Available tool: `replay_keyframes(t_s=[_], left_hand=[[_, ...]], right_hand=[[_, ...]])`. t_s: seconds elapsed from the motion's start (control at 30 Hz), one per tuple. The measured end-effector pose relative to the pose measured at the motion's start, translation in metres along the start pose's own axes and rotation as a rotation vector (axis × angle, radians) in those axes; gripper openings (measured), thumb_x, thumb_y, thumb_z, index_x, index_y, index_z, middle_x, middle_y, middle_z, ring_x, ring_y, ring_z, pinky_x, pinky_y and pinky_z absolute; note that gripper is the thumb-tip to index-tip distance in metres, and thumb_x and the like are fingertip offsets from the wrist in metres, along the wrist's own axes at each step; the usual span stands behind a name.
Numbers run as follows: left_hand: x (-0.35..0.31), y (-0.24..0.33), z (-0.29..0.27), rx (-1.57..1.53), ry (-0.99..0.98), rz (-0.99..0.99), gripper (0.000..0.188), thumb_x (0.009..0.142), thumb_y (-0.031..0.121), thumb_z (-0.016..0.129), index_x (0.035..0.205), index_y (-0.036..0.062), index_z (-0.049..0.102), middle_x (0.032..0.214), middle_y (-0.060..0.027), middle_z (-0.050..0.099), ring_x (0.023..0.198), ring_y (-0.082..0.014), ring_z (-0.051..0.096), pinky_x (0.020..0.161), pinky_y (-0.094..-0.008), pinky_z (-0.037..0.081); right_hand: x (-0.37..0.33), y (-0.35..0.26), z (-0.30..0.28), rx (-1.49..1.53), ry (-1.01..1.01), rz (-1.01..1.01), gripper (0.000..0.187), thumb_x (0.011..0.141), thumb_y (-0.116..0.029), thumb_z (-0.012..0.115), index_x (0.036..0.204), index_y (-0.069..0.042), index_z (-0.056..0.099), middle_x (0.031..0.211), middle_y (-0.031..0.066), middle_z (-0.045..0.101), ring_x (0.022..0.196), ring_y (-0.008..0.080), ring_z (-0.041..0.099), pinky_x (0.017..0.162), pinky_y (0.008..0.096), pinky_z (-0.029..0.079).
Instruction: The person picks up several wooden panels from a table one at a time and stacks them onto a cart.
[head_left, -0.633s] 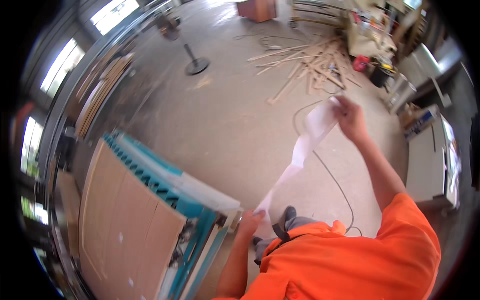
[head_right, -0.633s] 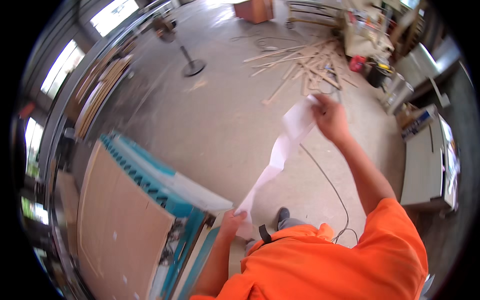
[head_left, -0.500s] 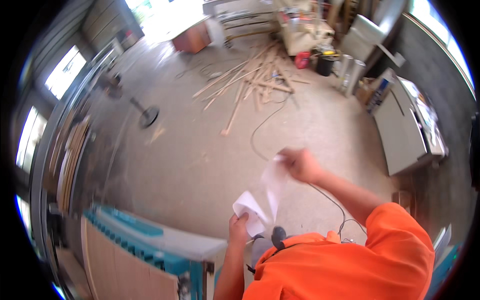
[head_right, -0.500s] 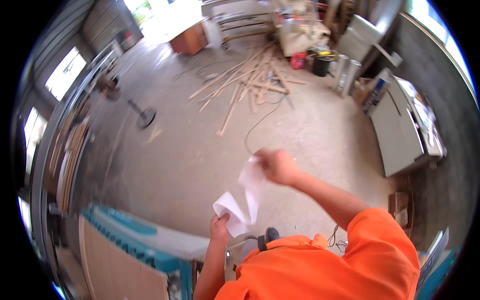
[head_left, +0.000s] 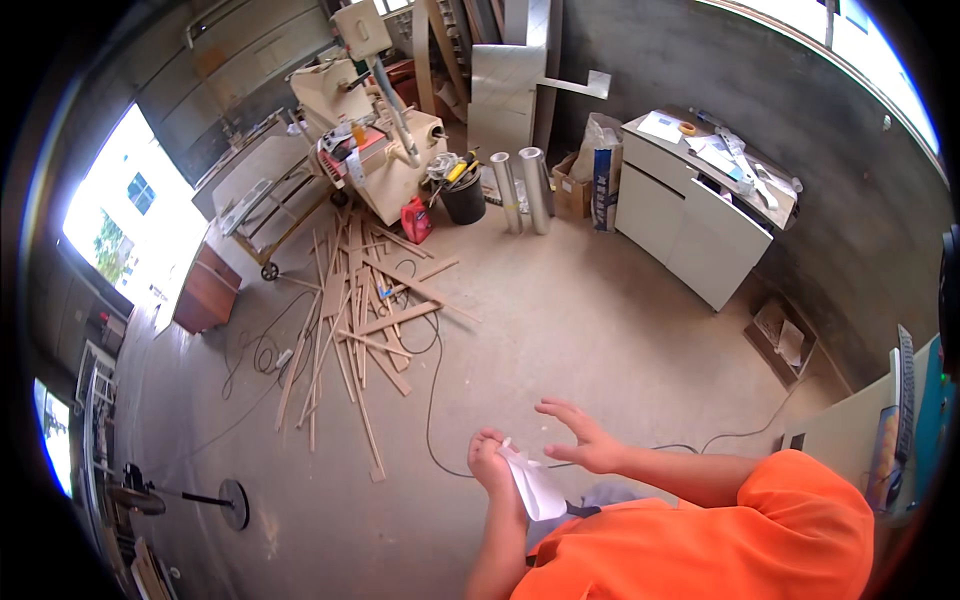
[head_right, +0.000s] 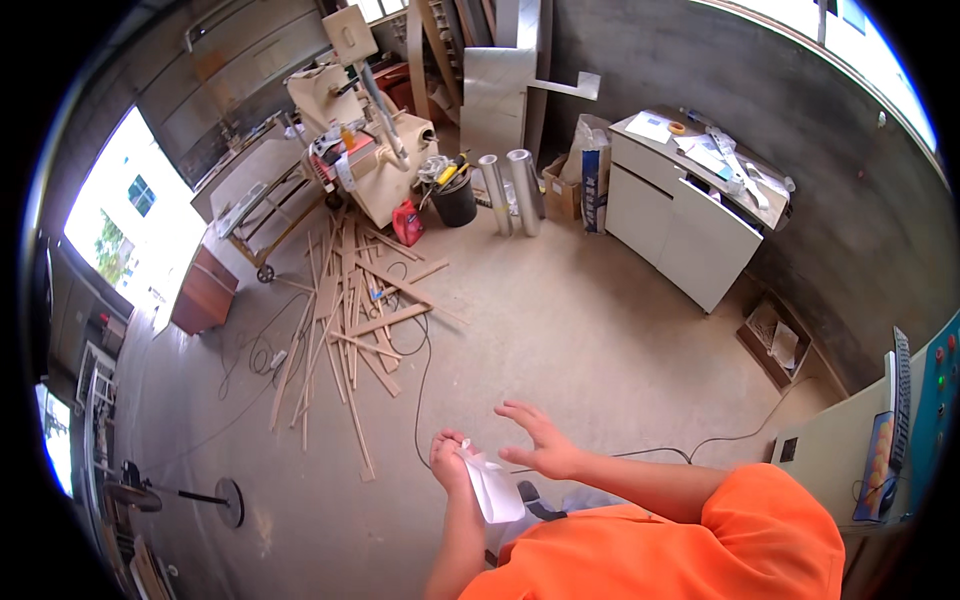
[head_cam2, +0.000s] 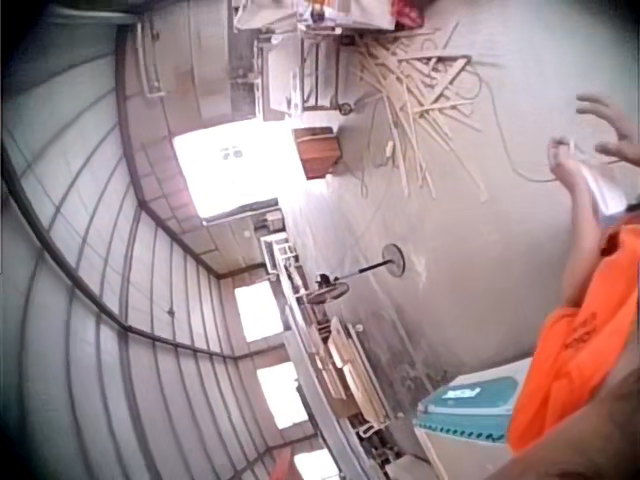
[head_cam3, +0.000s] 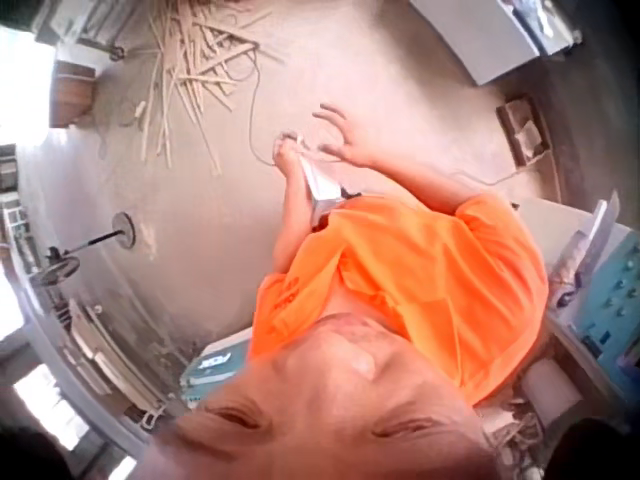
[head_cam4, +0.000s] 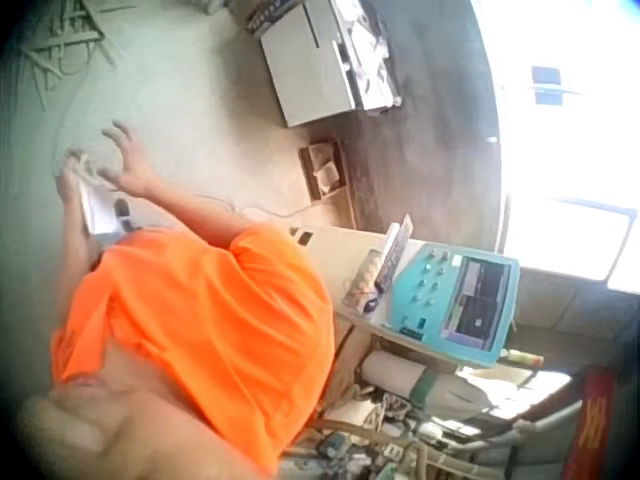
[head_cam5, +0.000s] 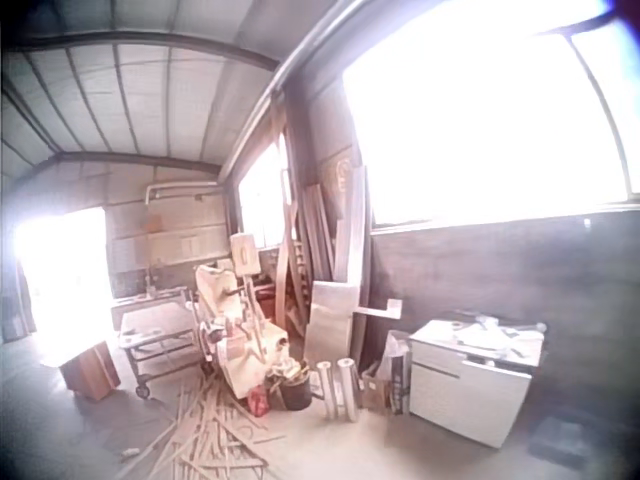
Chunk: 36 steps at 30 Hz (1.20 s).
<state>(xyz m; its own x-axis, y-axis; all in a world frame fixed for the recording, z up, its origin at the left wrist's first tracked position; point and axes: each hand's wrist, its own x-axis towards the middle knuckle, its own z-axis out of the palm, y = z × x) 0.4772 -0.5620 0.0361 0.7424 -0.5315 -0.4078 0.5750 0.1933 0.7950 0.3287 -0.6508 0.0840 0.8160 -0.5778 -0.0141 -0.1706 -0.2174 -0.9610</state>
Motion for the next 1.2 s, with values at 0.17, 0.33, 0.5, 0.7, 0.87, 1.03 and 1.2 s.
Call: replay_keyframes(t_s=[0.17,0.33,0.5,0.7,0.87,1.03,1.2], left_hand=[[0.101,0.0,0.149,0.116,-0.241,0.329,0.021,0.076,0.016,0.042,0.082,-0.0003,0.054,0.062,-0.0035,0.043,0.058,-0.0123,0.041,0.052,-0.0244,0.034],[0.161,-0.041,0.252,0.45,-0.676,0.18,0.039,0.091,0.026,0.037,0.105,-0.0052,0.056,0.081,-0.0097,0.056,0.077,-0.0166,0.052,0.069,-0.0251,0.041],[0.265,-0.049,0.359,0.978,-0.763,0.999,0.044,0.084,0.013,0.042,0.125,-0.0013,0.042,0.115,-0.0169,0.054,0.109,-0.0325,0.046,0.098,-0.0443,0.026],[0.392,-0.028,0.449,1.346,-0.83,1.289,0.049,0.083,0.014,0.045,0.13,0.0001,0.036,0.135,-0.0161,0.039,0.127,-0.0377,0.031,0.105,-0.0535,0.013],[0.504,-0.067,0.516,1.026,-1.112,0.822,0.062,0.083,0.019,0.054,0.135,0.0001,0.026,0.14,-0.0219,0.027,0.128,-0.0374,0.03,0.106,-0.0421,0.022],[0.615,-0.067,0.52,1.191,-0.93,0.37,0.069,0.081,0.029,0.059,0.135,-0.0026,0.028,0.136,-0.022,0.034,0.127,-0.0338,0.033,0.104,-0.0372,0.027],[0.722,-0.079,0.52,1.342,-0.827,0.204,0.065,0.08,0.022,0.061,0.132,-0.0042,0.033,0.128,-0.0191,0.046,0.118,-0.0297,0.045,0.097,-0.0361,0.037]], right_hand=[[0.061,0.028,-0.035,1.188,-0.045,0.311,0.075,0.086,-0.049,0.049,0.144,-0.021,0.01,0.147,0.0083,0.014,0.131,0.0253,0.023,0.103,0.0468,0.026],[0.191,0.054,-0.113,1.423,0.588,0.154,0.047,0.092,-0.044,0.037,0.126,-0.012,0.04,0.117,0.0049,0.048,0.11,0.0197,0.046,0.092,0.0353,0.039],[0.319,0.096,-0.223,1.617,0.238,-0.061,0.034,0.094,-0.03,0.039,0.114,-0.004,0.05,0.103,0.0088,0.055,0.095,0.0184,0.053,0.085,0.0312,0.044],[0.448,0.096,-0.308,1.31,0.644,0.432,0.026,0.092,-0.024,0.046,0.097,0.0,0.056,0.101,0.0088,0.057,0.093,0.0177,0.054,0.08,0.0296,0.044],[0.542,0.166,-0.395,1.049,0.789,0.385,0.031,0.089,-0.034,0.049,0.079,-0.005,0.056,0.064,0.0033,0.051,0.053,0.014,0.047,0.053,0.0308,0.04],[0.59,0.177,-0.596,1.055,1.238,0.019,0.041,0.09,-0.041,0.046,0.061,-0.013,0.04,0.045,-0.003,0.027,0.035,0.0118,0.026,0.033,0.0274,0.017],[0.616,0.107,-0.755,0.763,1.502,-0.516,0.025,0.094,-0.028,0.042,0.082,-0.008,0.049,0.051,-0.0028,0.032,0.044,0.0091,0.031,0.043,0.0253,0.026]])
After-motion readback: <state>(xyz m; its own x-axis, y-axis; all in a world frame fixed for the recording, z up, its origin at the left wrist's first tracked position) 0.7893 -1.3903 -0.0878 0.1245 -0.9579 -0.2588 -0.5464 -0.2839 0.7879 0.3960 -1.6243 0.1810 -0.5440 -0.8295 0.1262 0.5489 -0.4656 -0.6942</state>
